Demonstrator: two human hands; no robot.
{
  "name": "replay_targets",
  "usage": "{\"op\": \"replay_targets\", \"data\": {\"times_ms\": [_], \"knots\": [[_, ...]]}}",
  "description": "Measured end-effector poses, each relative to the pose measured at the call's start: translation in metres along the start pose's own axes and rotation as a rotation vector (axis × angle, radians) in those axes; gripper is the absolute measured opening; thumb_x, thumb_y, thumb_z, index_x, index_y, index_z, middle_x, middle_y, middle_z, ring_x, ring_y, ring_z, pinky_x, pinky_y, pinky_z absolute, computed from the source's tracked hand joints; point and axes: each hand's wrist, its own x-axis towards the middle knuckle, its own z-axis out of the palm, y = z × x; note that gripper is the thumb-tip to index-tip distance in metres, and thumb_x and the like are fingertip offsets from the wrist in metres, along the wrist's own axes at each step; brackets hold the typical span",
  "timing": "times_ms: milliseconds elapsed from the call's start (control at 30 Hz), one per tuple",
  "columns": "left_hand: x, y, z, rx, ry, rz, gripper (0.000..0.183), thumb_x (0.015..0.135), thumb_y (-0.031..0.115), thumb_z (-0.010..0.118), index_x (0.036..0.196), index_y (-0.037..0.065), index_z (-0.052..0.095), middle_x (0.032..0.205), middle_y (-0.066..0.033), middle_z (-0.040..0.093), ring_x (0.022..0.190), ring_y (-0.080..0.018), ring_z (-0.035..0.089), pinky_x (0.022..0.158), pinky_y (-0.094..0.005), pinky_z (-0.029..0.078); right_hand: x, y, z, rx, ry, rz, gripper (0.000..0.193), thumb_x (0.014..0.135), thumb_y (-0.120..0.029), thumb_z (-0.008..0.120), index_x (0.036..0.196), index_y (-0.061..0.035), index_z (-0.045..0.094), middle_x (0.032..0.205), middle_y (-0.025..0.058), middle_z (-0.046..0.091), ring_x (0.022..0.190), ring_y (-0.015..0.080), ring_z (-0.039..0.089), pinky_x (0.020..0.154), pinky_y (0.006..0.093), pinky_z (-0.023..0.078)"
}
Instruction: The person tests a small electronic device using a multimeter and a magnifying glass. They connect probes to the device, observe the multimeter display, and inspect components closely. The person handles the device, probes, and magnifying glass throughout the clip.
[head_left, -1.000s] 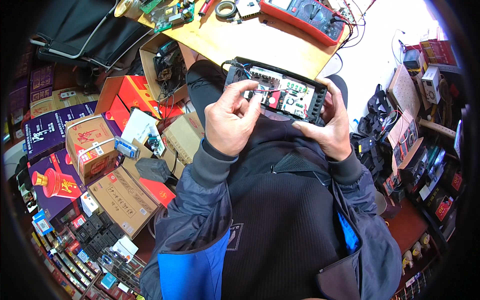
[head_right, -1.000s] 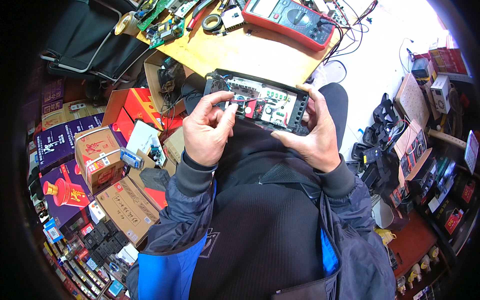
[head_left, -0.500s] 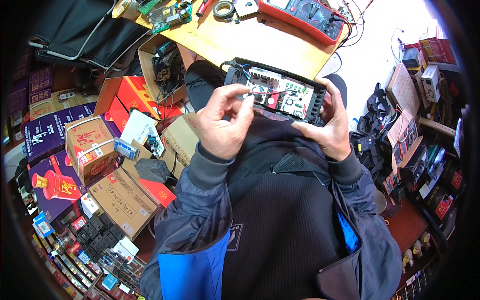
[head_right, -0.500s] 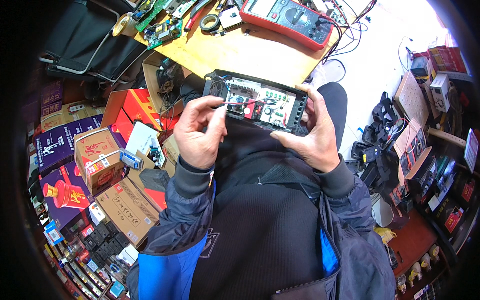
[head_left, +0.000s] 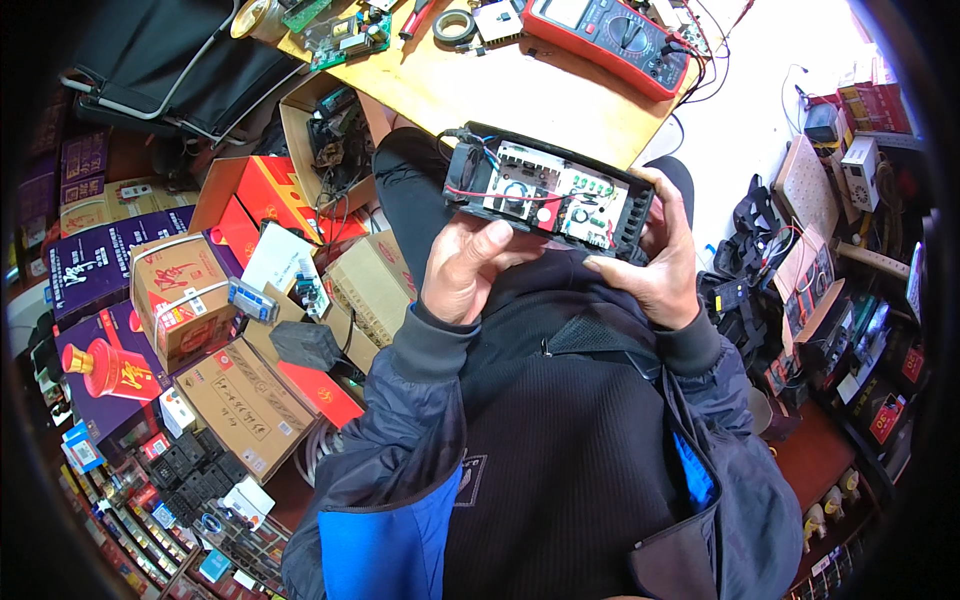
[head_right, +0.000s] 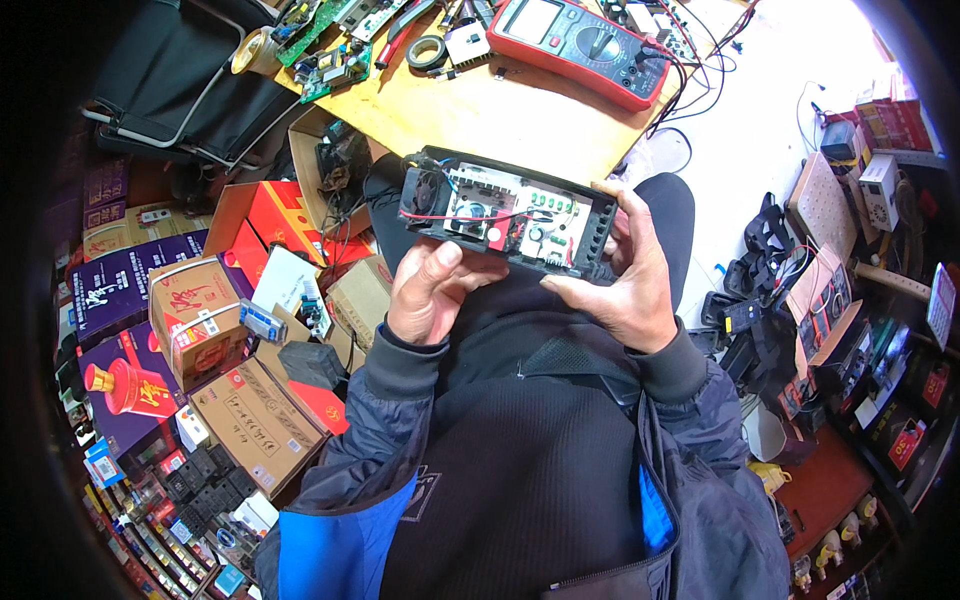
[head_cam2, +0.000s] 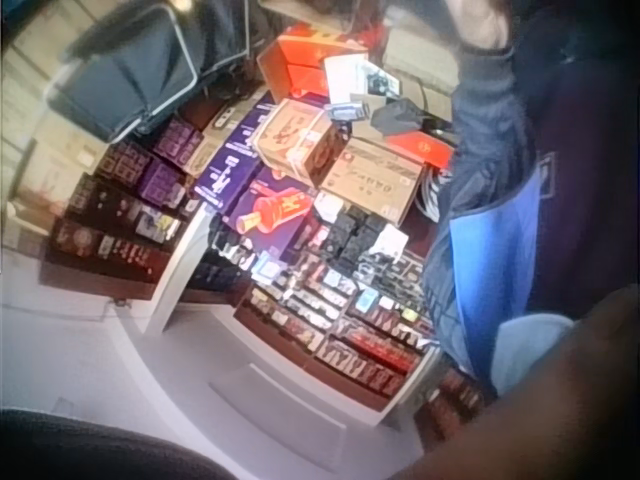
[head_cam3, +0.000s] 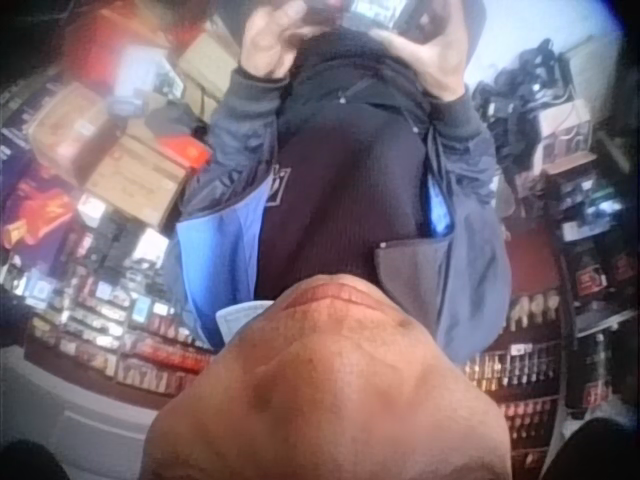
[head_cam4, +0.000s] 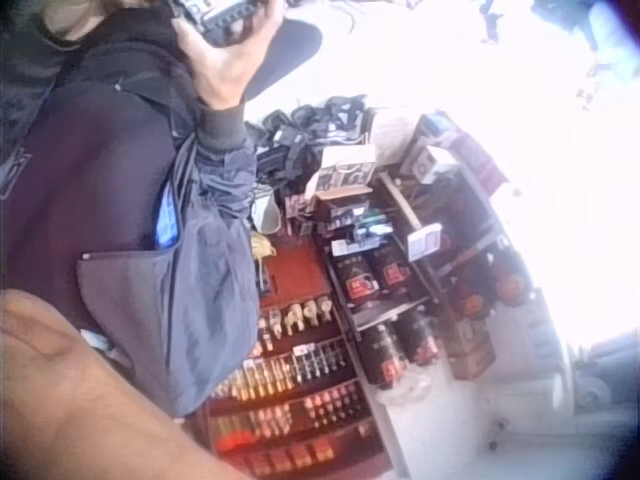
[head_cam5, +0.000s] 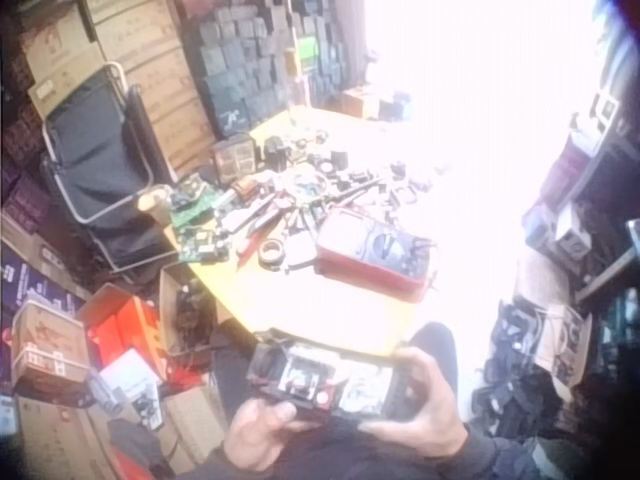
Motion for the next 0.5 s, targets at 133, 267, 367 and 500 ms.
{"op": "replay_targets", "data": {"times_ms": [133,267,367,500], "knots": [[0.006,-0.004,-0.002,-0.198,0.053,0.077,0.049,0.107,0.022,0.066,0.148,-0.002,0.054,0.136,-0.0192,0.071,0.122,-0.0330,0.073,0.109,-0.0525,0.059,0.004,0.001,-0.005,0.033,-0.022,-0.011,0.106,0.076,0.000,0.094,0.161,-0.0018,0.032,0.147,0.0164,0.058,0.134,0.0226,0.062,0.114,0.0379,0.053],[0.018,0.005,-0.017,-0.139,-0.012,0.126,0.045,0.109,0.023,0.065,0.146,-0.001,0.056,0.134,-0.0186,0.072,0.121,-0.0318,0.073,0.107,-0.0497,0.060,0.023,-0.002,-0.016,-0.071,-0.037,-0.028,0.104,0.076,-0.002,0.095,0.162,0.0000,0.036,0.145,0.0164,0.060,0.132,0.0227,0.063,0.114,0.0380,0.052],[0.030,0.010,-0.023,-0.025,0.063,0.116,0.043,0.110,0.024,0.065,0.143,-0.001,0.057,0.133,-0.0188,0.072,0.119,-0.0316,0.074,0.104,-0.0470,0.062,0.042,-0.006,-0.026,-0.217,-0.059,0.017,0.107,0.073,-0.008,0.099,0.162,-0.0009,0.040,0.144,0.0146,0.062,0.135,0.0230,0.061,0.118,0.0382,0.047],[0.040,0.013,-0.024,0.090,0.080,0.090,0.044,0.109,0.029,0.067,0.138,-0.002,0.056,0.128,-0.0181,0.073,0.109,-0.0319,0.077,0.095,-0.0431,0.065,0.066,-0.010,-0.039,-0.499,-0.071,-0.004,0.104,0.071,-0.013,0.100,0.161,-0.0054,0.048,0.124,0.0059,0.062,0.103,0.0117,0.060,0.094,0.0277,0.051]]}}
